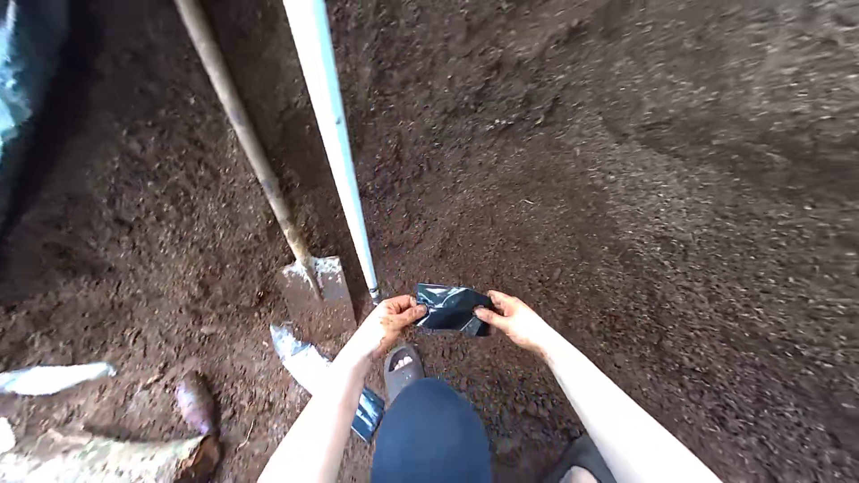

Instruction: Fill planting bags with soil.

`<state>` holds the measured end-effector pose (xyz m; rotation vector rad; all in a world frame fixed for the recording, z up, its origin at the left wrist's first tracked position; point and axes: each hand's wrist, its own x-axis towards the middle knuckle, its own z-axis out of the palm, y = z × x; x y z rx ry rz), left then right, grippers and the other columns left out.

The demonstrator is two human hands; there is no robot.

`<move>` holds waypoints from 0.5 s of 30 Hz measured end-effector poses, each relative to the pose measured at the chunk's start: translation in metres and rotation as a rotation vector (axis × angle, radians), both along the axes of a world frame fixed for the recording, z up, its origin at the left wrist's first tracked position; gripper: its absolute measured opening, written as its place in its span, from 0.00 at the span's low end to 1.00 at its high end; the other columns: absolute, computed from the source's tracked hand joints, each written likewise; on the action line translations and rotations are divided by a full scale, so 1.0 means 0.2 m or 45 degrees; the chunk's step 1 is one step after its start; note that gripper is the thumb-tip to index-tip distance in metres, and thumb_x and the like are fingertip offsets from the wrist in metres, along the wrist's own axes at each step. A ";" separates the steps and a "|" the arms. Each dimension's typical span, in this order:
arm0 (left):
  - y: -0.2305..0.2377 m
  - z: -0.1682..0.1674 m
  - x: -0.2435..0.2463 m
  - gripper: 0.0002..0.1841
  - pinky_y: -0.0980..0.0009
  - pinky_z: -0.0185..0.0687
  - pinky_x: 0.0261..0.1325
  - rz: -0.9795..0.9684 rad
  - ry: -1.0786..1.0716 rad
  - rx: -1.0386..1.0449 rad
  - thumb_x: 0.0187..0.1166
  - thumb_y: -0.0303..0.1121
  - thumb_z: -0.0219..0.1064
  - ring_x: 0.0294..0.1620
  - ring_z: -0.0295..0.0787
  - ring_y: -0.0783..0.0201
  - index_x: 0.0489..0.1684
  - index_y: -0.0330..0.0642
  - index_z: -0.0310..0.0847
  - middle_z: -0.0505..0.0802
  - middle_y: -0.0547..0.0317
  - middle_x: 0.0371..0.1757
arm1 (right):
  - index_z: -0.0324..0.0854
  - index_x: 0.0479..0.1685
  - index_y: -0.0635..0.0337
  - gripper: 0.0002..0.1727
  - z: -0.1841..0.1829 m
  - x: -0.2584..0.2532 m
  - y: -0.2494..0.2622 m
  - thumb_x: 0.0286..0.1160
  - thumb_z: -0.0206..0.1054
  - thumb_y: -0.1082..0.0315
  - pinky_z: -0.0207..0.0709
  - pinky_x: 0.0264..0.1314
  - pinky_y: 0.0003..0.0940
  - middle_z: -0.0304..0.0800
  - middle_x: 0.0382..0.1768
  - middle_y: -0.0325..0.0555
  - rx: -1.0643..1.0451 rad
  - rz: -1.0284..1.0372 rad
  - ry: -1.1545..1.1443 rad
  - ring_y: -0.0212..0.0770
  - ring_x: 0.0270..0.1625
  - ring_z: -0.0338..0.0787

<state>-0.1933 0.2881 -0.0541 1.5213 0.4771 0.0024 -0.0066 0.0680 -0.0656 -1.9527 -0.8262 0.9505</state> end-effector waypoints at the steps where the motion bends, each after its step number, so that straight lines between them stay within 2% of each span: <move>1: -0.03 0.00 0.05 0.10 0.79 0.73 0.34 0.034 -0.031 0.002 0.82 0.31 0.68 0.26 0.77 0.79 0.29 0.47 0.77 0.84 0.73 0.26 | 0.70 0.81 0.59 0.32 0.00 0.00 -0.02 0.82 0.68 0.55 0.85 0.62 0.45 0.79 0.73 0.60 -0.056 -0.052 -0.057 0.47 0.58 0.90; 2: -0.05 -0.01 0.09 0.11 0.78 0.75 0.35 0.062 -0.050 -0.003 0.80 0.30 0.71 0.27 0.78 0.78 0.28 0.47 0.74 0.84 0.72 0.26 | 0.65 0.87 0.56 0.36 0.00 -0.01 -0.03 0.81 0.68 0.53 0.84 0.63 0.47 0.68 0.81 0.64 -0.107 -0.127 -0.128 0.52 0.60 0.89; 3: -0.08 -0.02 0.14 0.11 0.78 0.76 0.35 0.088 -0.051 -0.007 0.78 0.29 0.73 0.27 0.79 0.77 0.29 0.47 0.73 0.84 0.70 0.26 | 0.66 0.86 0.57 0.36 0.01 -0.04 -0.03 0.81 0.68 0.52 0.83 0.64 0.50 0.64 0.82 0.67 -0.101 -0.243 -0.151 0.56 0.62 0.87; 5: -0.16 -0.04 0.22 0.06 0.76 0.80 0.36 0.125 -0.014 -0.037 0.80 0.30 0.72 0.29 0.83 0.75 0.36 0.43 0.78 0.87 0.67 0.29 | 0.70 0.77 0.65 0.29 0.05 -0.13 -0.01 0.86 0.62 0.53 0.86 0.57 0.48 0.76 0.71 0.64 0.056 -0.485 0.049 0.53 0.57 0.89; 6: -0.21 -0.04 0.26 0.06 0.75 0.81 0.37 0.128 0.021 -0.073 0.85 0.33 0.67 0.31 0.84 0.74 0.43 0.40 0.81 0.89 0.65 0.32 | 0.66 0.78 0.67 0.30 0.08 -0.20 0.02 0.90 0.57 0.51 0.88 0.54 0.48 0.81 0.66 0.62 0.140 -0.538 0.304 0.51 0.55 0.91; 7: -0.26 -0.06 0.29 0.11 0.73 0.83 0.40 0.131 0.044 -0.163 0.91 0.36 0.58 0.34 0.86 0.71 0.50 0.38 0.81 0.90 0.62 0.35 | 0.61 0.81 0.66 0.33 0.08 -0.25 0.04 0.91 0.55 0.48 0.88 0.55 0.50 0.82 0.64 0.61 0.219 -0.555 0.597 0.52 0.55 0.91; 8: -0.32 -0.08 0.32 0.16 0.70 0.88 0.43 0.160 0.048 -0.304 0.95 0.39 0.50 0.36 0.89 0.68 0.58 0.37 0.79 0.91 0.59 0.37 | 0.59 0.84 0.64 0.35 0.06 -0.28 0.07 0.90 0.57 0.46 0.88 0.57 0.53 0.82 0.64 0.63 0.276 -0.580 0.839 0.54 0.57 0.91; 9: -0.37 -0.10 0.35 0.18 0.68 0.89 0.42 0.214 0.050 -0.434 0.97 0.41 0.46 0.36 0.89 0.67 0.62 0.39 0.77 0.91 0.59 0.37 | 0.60 0.83 0.62 0.35 0.03 -0.29 0.10 0.88 0.60 0.46 0.87 0.58 0.54 0.82 0.62 0.63 0.315 -0.620 0.997 0.55 0.57 0.90; 11: -0.39 -0.15 0.38 0.17 0.65 0.89 0.43 0.308 0.088 -0.517 0.96 0.39 0.47 0.37 0.90 0.65 0.62 0.38 0.78 0.91 0.56 0.39 | 0.67 0.72 0.65 0.24 -0.04 -0.25 0.13 0.90 0.60 0.55 0.88 0.53 0.48 0.82 0.57 0.59 0.377 -0.683 1.093 0.51 0.52 0.90; 12: -0.37 -0.17 0.38 0.13 0.68 0.88 0.40 0.303 0.112 -0.402 0.94 0.34 0.50 0.35 0.89 0.67 0.57 0.37 0.79 0.91 0.57 0.37 | 0.69 0.64 0.64 0.18 -0.07 -0.21 0.12 0.92 0.57 0.57 0.88 0.49 0.43 0.82 0.53 0.55 0.348 -0.666 1.022 0.46 0.47 0.90; 13: -0.35 -0.19 0.39 0.08 0.75 0.80 0.31 0.260 0.170 -0.112 0.90 0.29 0.55 0.27 0.82 0.73 0.46 0.38 0.79 0.87 0.63 0.31 | 0.72 0.59 0.64 0.16 -0.09 -0.17 0.11 0.93 0.55 0.58 0.85 0.44 0.39 0.82 0.48 0.53 0.278 -0.639 0.874 0.42 0.43 0.88; 14: -0.32 -0.19 0.41 0.05 0.70 0.72 0.30 0.172 0.266 0.253 0.83 0.26 0.61 0.25 0.74 0.70 0.36 0.38 0.77 0.80 0.64 0.26 | 0.74 0.54 0.64 0.15 -0.12 -0.11 0.09 0.93 0.55 0.59 0.81 0.43 0.40 0.82 0.45 0.53 0.163 -0.601 0.660 0.42 0.41 0.85; 15: -0.29 -0.17 0.42 0.05 0.59 0.71 0.35 0.093 0.357 0.543 0.78 0.26 0.67 0.28 0.73 0.62 0.35 0.34 0.77 0.77 0.57 0.26 | 0.78 0.53 0.65 0.16 -0.16 -0.06 0.07 0.92 0.54 0.59 0.79 0.51 0.48 0.84 0.47 0.56 0.030 -0.555 0.448 0.48 0.47 0.86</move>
